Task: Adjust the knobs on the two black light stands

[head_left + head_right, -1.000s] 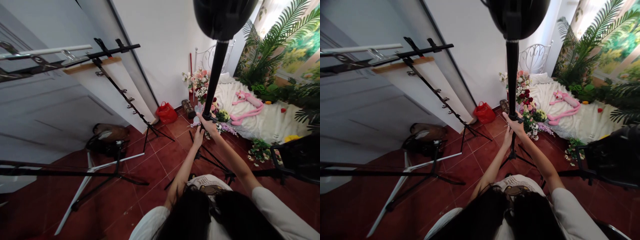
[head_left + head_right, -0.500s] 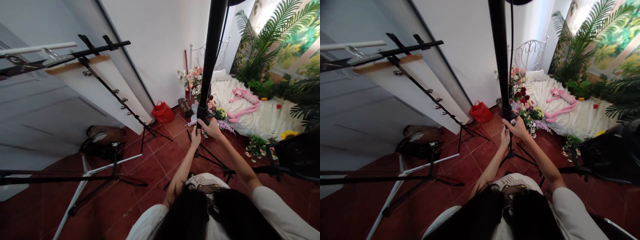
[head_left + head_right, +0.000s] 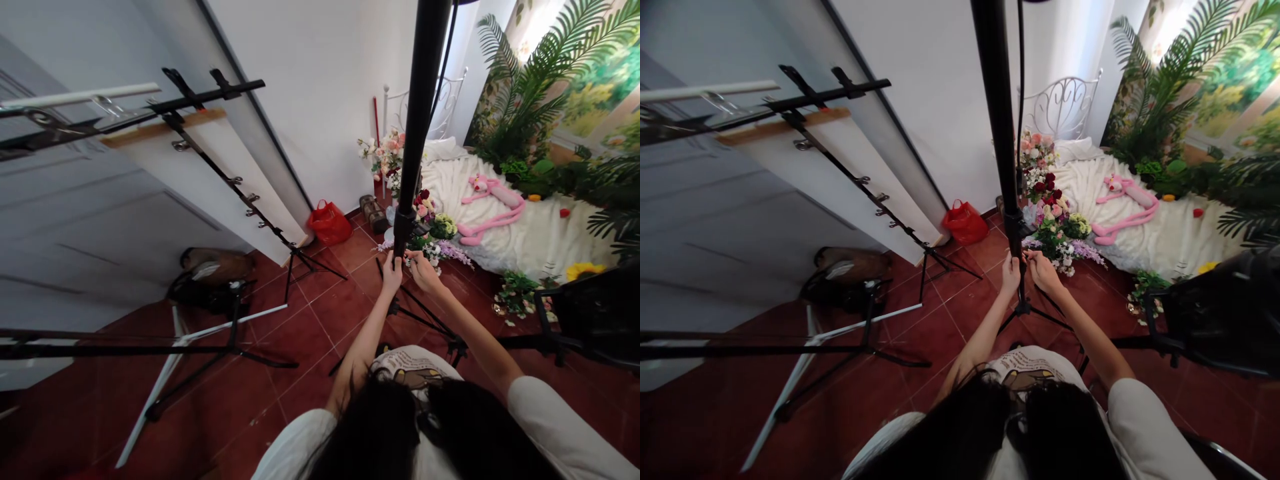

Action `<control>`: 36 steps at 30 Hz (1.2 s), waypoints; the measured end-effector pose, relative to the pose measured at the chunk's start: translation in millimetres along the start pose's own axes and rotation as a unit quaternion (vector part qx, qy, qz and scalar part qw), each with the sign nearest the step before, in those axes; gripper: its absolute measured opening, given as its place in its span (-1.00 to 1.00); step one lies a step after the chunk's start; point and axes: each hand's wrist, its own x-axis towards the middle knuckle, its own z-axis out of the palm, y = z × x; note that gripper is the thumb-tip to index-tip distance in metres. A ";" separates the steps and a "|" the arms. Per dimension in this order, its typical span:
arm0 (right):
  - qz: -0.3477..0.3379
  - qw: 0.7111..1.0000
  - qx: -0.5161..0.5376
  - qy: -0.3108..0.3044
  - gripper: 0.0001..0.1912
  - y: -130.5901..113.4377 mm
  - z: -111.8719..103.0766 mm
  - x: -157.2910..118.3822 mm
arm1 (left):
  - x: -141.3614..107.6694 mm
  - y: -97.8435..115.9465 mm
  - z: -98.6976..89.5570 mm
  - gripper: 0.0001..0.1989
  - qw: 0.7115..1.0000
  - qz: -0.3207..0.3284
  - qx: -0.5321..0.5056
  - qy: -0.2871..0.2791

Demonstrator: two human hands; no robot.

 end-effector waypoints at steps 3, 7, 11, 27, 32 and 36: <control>0.012 1.000 0.005 -0.003 -0.83 7.5 -0.2 8.9 | 0.2 0.6 -0.3 -0.22 1.000 0.000 -0.012 -0.001; 0.045 0.997 0.054 -0.014 -0.86 17.4 1.4 22.6 | 0.3 -2.2 -0.3 -0.22 1.000 -0.004 -0.017 0.007; 0.131 0.969 0.206 0.027 -0.71 23.0 11.6 31.3 | 0.9 -7.2 0.6 -0.25 1.000 0.008 -0.020 0.013; 0.293 0.918 0.253 0.080 -0.56 7.7 27.4 57.5 | 1.9 -3.5 -0.2 -0.25 1.000 0.019 -0.007 0.005; 0.270 0.918 0.278 0.080 -0.64 10.4 34.8 44.7 | 2.3 -1.3 -0.7 -0.26 1.000 0.016 -0.011 0.002; 0.283 0.871 0.401 0.019 -0.63 15.1 30.5 25.8 | 3.4 -3.2 -1.4 -0.25 1.000 0.009 -0.017 -0.005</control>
